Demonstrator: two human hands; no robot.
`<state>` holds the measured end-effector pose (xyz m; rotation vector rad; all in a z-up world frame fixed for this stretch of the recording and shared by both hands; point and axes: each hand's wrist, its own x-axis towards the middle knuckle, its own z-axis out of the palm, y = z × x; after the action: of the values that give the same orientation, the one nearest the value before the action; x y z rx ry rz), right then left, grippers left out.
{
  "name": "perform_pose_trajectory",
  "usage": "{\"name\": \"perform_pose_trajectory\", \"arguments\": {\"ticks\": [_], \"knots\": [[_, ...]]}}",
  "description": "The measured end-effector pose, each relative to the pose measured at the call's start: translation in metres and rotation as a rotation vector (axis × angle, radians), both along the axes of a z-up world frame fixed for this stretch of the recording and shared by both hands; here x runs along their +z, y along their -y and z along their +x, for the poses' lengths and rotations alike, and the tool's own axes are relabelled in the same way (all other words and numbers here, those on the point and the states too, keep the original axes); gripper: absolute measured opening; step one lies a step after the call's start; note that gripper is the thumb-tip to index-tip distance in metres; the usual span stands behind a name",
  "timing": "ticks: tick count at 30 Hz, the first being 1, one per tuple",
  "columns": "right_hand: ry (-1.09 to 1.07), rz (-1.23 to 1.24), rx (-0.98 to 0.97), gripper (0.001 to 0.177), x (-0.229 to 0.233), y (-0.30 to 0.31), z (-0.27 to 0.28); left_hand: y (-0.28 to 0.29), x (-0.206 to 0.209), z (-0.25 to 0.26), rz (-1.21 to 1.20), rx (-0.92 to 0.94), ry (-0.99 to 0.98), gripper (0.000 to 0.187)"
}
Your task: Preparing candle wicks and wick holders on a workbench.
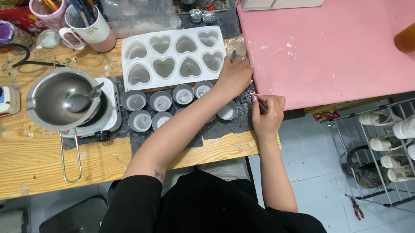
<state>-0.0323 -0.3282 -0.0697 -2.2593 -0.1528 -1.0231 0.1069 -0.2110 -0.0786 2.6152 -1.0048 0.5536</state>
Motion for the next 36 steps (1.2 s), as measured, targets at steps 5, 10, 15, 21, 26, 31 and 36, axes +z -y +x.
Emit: {"name": "perform_pose_trajectory", "arguments": {"ticks": [5,10,15,21,26,31,36], "knots": [[-0.032,0.073,-0.004,0.014,-0.007,0.005,0.001,0.010,-0.001,0.017,0.055,-0.034,-0.008,0.016],[-0.105,0.218,-0.021,0.013,-0.005,0.004,0.006,0.008,-0.004,0.030,0.070,-0.054,-0.070,0.012],[-0.026,0.012,-0.060,0.011,-0.013,0.007,0.012,0.002,-0.002,0.032,0.025,-0.075,-0.195,0.008],[-0.073,0.311,-0.025,0.007,-0.017,0.009,0.009,0.000,-0.010,0.037,-0.003,-0.053,-0.242,0.007],[-0.018,0.598,0.046,0.014,-0.039,0.019,0.012,0.003,0.000,0.025,-0.051,-0.045,-0.114,0.050],[-0.046,0.717,0.061,0.016,-0.041,0.021,0.010,0.009,0.001,0.022,0.103,-0.031,-0.182,0.050],[-0.082,0.527,0.059,0.012,-0.036,0.020,0.008,0.010,-0.027,0.033,0.092,-0.014,-0.014,0.031]]}}
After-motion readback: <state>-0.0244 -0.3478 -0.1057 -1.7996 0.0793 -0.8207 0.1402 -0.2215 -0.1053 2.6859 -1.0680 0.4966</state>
